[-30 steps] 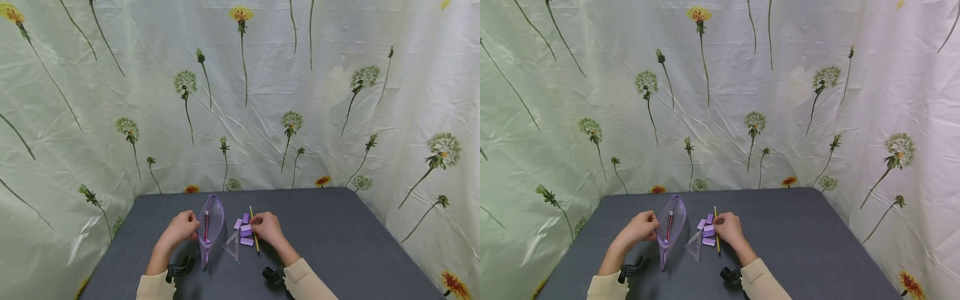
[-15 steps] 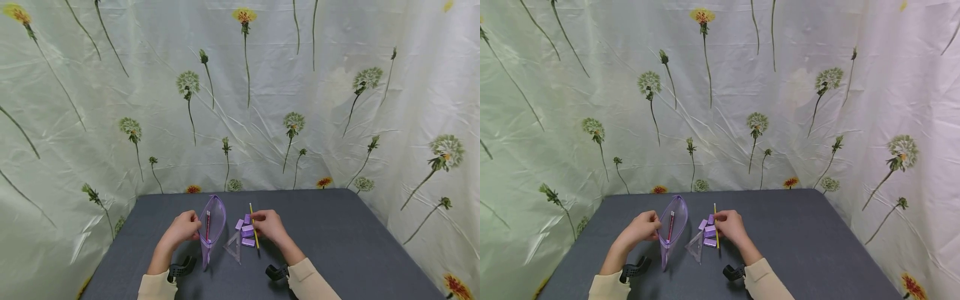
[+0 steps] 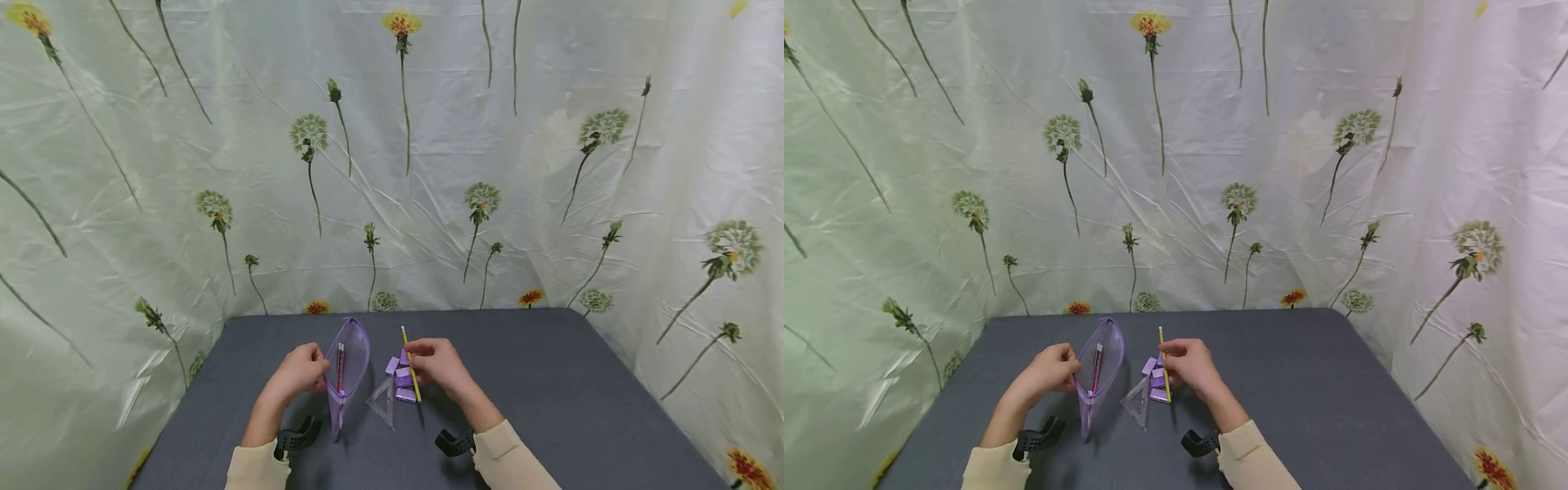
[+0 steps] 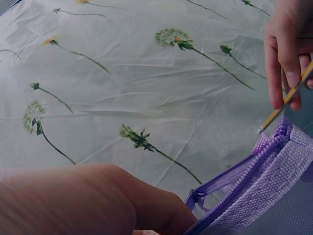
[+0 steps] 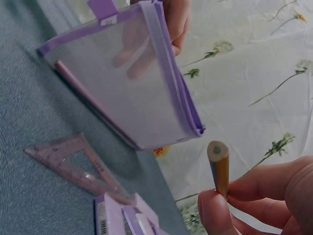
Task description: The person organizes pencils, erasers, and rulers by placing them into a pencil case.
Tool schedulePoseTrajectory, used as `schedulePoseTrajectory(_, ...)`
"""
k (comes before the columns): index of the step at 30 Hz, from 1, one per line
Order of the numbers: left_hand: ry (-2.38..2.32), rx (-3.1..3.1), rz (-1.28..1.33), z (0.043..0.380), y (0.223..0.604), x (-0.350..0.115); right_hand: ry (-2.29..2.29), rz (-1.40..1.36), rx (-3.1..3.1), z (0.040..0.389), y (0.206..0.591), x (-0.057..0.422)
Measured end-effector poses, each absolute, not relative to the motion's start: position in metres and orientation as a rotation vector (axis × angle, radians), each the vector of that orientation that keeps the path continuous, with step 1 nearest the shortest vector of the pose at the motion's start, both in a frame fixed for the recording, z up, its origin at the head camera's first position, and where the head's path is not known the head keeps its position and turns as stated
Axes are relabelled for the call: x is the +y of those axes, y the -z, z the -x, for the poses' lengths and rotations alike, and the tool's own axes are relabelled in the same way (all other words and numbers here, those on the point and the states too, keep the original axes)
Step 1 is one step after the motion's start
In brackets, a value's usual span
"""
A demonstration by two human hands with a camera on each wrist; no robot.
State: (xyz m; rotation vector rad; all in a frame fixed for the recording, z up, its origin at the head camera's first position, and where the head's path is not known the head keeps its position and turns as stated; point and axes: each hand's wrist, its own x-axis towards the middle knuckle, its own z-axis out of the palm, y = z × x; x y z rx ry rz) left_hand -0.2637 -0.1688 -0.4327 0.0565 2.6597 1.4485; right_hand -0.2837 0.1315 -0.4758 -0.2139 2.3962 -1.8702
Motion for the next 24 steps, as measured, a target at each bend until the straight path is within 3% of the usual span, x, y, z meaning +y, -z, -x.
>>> schedulePoseTrajectory(24, -1.457, 2.675, -0.052, 0.263, 0.433, -0.167, 1.898, 0.392, 2.297, 0.272, 0.435, 0.118)
